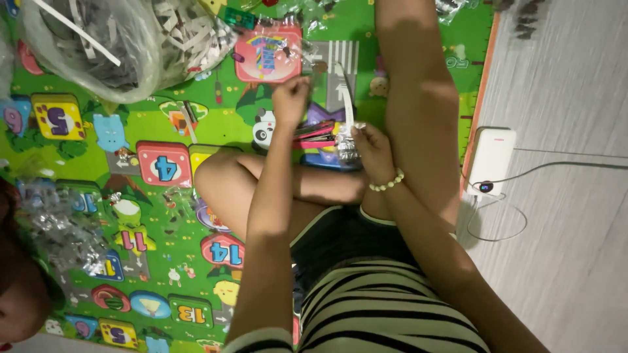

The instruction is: Packaging small silver components into a plastic strip and using a stapler

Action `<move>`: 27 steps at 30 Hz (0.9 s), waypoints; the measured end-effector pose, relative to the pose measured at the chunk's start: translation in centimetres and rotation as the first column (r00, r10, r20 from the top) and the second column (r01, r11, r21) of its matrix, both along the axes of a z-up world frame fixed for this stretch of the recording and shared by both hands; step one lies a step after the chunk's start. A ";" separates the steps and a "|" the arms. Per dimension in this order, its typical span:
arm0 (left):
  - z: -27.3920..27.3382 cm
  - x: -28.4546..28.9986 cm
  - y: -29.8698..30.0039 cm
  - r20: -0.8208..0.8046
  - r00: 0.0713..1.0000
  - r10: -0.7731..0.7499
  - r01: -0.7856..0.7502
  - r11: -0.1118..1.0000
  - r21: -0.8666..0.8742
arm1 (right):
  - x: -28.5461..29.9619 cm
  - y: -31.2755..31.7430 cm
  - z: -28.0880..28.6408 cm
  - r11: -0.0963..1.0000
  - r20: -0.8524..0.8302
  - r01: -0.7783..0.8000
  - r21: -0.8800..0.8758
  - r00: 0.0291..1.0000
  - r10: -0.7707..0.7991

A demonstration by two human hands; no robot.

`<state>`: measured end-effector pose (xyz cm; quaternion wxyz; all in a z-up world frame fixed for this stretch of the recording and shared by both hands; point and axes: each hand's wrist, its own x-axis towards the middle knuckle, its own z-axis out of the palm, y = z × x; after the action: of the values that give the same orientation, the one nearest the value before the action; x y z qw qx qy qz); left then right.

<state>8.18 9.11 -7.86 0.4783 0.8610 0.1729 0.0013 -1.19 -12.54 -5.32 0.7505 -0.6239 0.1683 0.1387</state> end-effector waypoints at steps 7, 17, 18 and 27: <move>6.7 -6.9 -3.9 -0.054 0.996 0.071 -0.089 0.727 -0.681 | 0.8 1.0 -2.7 0.997 -0.020 0.060 0.049 0.998 -0.059; 5.3 -9.0 -6.0 -0.001 0.995 0.102 -0.088 0.850 -0.520 | 0.6 0.5 0.1 0.996 0.051 0.022 0.090 0.998 -0.027; 5.5 -9.0 -6.0 0.013 0.995 0.094 -0.073 0.848 -0.525 | 0.5 0.5 -0.9 0.995 0.072 0.025 0.095 0.997 -0.032; 8.1 -8.9 -6.3 0.056 0.992 0.117 -0.068 0.836 -0.545 | 1.0 0.5 2.3 0.999 0.135 -0.026 0.043 0.991 0.020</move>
<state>-0.70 2.85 0.25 0.7084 0.6805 0.1867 0.0130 -0.19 -11.99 -3.00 0.7722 -0.6168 0.1070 0.1086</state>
